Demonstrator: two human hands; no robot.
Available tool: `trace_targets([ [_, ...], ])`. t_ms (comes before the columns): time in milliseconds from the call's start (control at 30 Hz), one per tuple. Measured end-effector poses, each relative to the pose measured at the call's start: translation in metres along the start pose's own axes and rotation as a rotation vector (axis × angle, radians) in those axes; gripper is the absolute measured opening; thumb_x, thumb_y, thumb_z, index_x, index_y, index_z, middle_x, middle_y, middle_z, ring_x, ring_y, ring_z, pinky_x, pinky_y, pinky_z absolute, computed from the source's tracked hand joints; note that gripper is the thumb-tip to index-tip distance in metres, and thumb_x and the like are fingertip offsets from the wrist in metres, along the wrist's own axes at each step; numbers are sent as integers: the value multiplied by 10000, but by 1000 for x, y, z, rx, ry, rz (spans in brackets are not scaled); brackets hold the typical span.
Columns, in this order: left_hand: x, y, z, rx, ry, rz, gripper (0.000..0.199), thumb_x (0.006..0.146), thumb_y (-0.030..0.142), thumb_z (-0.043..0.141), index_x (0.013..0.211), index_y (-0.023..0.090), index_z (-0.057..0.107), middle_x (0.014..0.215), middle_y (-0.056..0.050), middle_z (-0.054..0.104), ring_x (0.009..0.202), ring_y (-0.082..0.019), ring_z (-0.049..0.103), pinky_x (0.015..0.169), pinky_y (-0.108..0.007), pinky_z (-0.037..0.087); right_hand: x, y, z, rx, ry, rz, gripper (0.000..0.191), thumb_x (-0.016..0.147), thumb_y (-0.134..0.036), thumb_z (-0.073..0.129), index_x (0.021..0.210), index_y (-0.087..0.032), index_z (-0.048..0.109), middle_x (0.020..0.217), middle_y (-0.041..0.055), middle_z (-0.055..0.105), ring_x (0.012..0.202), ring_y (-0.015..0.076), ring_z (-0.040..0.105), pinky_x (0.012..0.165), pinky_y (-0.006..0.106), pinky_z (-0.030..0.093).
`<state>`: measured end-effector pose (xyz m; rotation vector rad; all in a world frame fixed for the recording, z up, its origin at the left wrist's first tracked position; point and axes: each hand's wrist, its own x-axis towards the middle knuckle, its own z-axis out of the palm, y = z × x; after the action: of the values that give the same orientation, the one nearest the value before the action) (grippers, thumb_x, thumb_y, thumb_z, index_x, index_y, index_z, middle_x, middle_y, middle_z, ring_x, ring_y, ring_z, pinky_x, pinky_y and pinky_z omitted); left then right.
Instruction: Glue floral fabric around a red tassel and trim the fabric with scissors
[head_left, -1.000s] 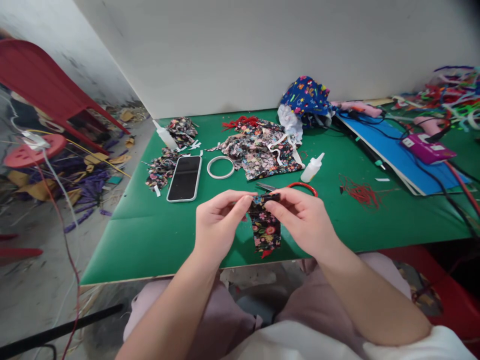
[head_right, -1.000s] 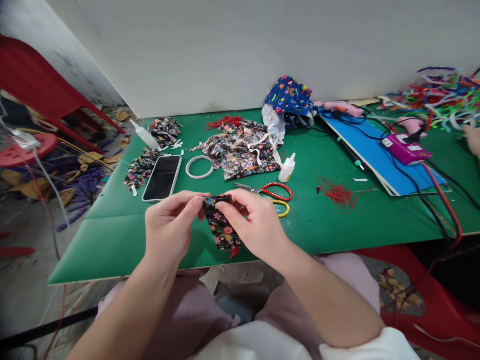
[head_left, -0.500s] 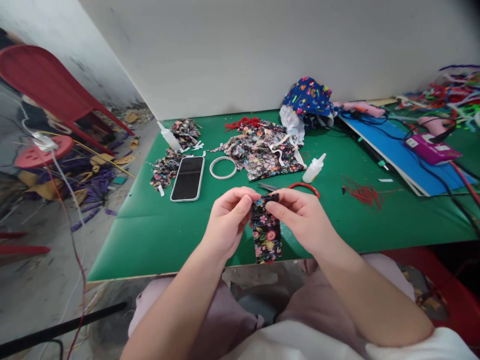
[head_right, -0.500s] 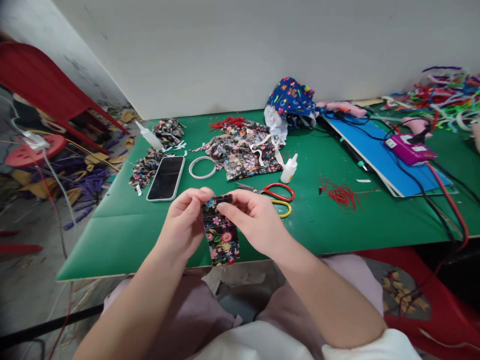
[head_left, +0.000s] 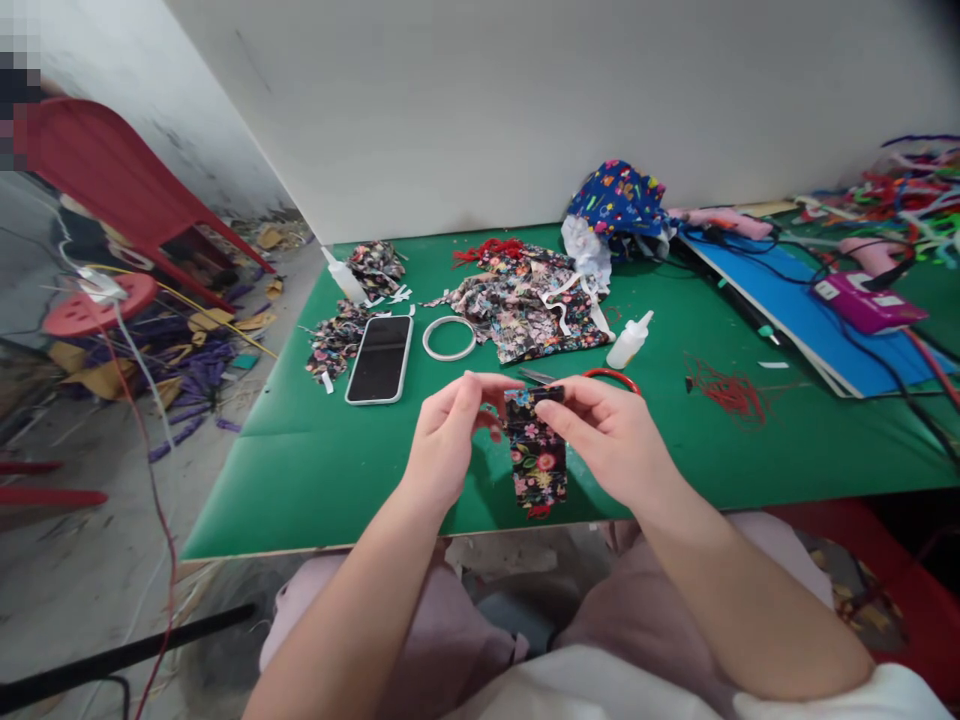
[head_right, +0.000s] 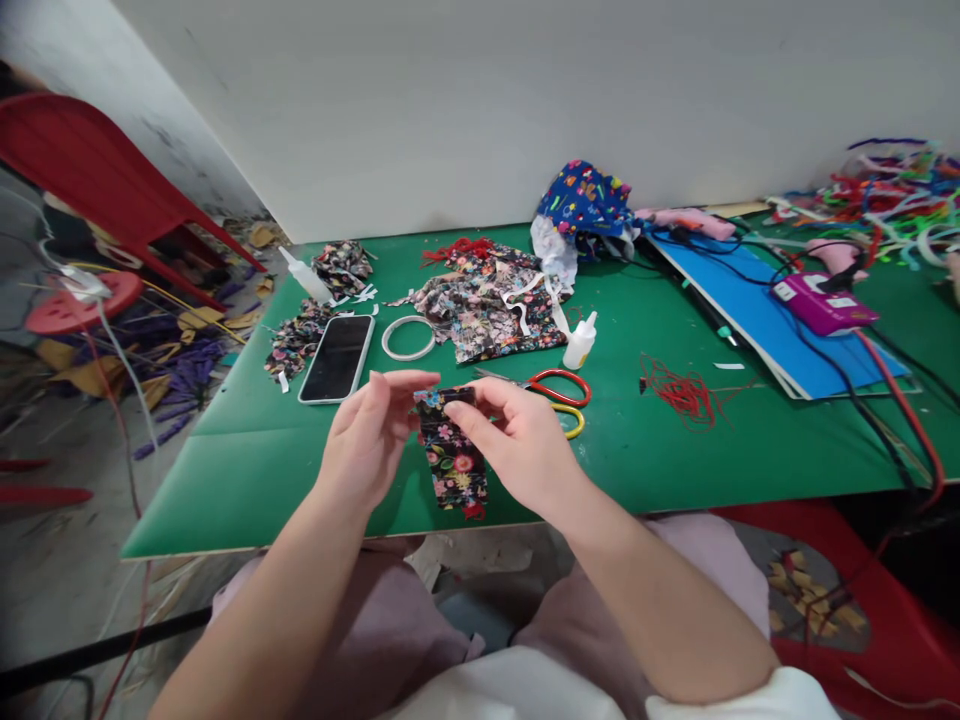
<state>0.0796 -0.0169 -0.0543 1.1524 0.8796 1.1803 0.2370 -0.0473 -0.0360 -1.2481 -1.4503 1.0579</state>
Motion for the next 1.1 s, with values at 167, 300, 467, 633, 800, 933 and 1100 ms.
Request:
trace_targets([
  [167,1,-1,-5,451,-30,229,419,914,487,374,677,191,552,598,6,505,551,-117,474,517,-230,398,-1,0,1,-18,-37,8,145,834,-325,573,821,-199,642,667,-40,597,586,74,522,515,176,412],
  [300,0,2,-4,607,-32,299,385,912,395,431,589,187,466,536,33,434,514,-100,406,493,-229,330,0,-1,2,-25,-60,30,148,827,-316,577,759,-191,617,610,-59,557,543,56,489,491,164,388],
  [467,-1,6,-3,777,15,412,358,879,242,501,534,180,432,477,53,421,464,-80,386,486,-229,302,2,2,2,23,-74,69,147,830,-314,573,779,-186,622,632,-56,569,570,55,508,512,161,402],
  [633,0,7,-4,901,80,557,345,870,215,522,531,173,473,471,41,471,458,-79,411,482,-229,305,6,8,5,190,-114,141,175,760,-347,658,849,-197,649,744,-35,646,651,84,566,567,187,457],
  [800,-1,6,-5,977,86,680,335,874,208,518,545,177,469,486,32,485,467,-82,430,487,-225,319,5,12,9,227,-92,202,195,723,-361,687,794,-183,651,696,-28,642,573,84,544,502,199,452],
  [933,-1,3,-5,1009,76,737,338,882,203,510,549,179,455,485,34,468,463,-81,410,483,-224,315,5,12,10,242,-90,202,184,716,-353,690,752,-179,646,649,-34,622,547,80,526,494,202,437],
  [1100,3,1,-7,1037,82,770,342,882,209,513,547,178,448,479,38,440,460,-83,391,473,-228,305,11,15,6,281,-103,205,198,680,-349,716,788,-188,674,723,-19,666,634,96,572,588,219,453],
])
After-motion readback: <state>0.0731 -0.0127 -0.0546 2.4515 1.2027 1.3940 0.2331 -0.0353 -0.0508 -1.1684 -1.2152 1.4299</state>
